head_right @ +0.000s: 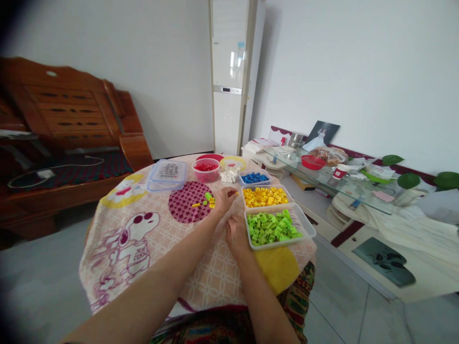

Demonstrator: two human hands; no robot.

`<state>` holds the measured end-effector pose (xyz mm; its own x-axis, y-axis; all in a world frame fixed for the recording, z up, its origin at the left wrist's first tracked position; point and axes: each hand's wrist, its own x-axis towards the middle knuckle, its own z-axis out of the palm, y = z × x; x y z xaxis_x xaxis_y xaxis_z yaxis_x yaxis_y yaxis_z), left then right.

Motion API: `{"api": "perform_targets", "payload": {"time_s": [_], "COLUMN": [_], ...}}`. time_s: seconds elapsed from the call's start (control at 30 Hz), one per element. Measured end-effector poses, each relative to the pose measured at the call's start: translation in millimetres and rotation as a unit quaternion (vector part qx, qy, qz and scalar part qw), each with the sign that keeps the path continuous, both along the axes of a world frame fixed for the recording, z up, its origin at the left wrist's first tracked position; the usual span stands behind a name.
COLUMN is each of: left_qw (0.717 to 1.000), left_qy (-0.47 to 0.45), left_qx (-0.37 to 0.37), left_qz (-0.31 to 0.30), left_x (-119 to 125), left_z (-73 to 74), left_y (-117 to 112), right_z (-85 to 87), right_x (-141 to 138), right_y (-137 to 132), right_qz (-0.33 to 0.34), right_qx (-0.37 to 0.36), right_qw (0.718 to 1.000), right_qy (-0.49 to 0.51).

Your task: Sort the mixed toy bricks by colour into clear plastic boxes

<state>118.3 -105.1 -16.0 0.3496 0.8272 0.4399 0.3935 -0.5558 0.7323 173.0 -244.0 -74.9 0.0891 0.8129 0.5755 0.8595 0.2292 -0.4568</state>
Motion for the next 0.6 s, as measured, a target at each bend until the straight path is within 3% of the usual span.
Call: {"api": "perform_targets", "payload": {"time_s": [0.13, 0.27, 0.37, 0.6], "left_qw": [0.999, 0.999, 1.0, 0.989], "left_qy": [-0.009, -0.002, 0.007, 0.06], "left_qx": [-0.014, 0.008, 0.029, 0.03], "left_qz": [-0.038, -0.034, -0.004, 0.129], "left_x": [23, 25, 7, -49], "left_z": [10.2, 10.6, 1.6, -20.9], "left_y": [-2, 0, 4, 5], "right_z": [-1.5, -1.0, 1.2, -1.5], "right_x": [-1, -2, -2, -2], "right_y": [2, 2, 0, -1], "right_qz": [-0.01, -0.013, -0.004, -0.023], "right_qx": [-0.002, -0.018, -0.028, -0.029], "right_qw": [1.0, 1.0, 1.0, 0.999], "right_qy": [0.008, 0.007, 0.001, 0.006]}}
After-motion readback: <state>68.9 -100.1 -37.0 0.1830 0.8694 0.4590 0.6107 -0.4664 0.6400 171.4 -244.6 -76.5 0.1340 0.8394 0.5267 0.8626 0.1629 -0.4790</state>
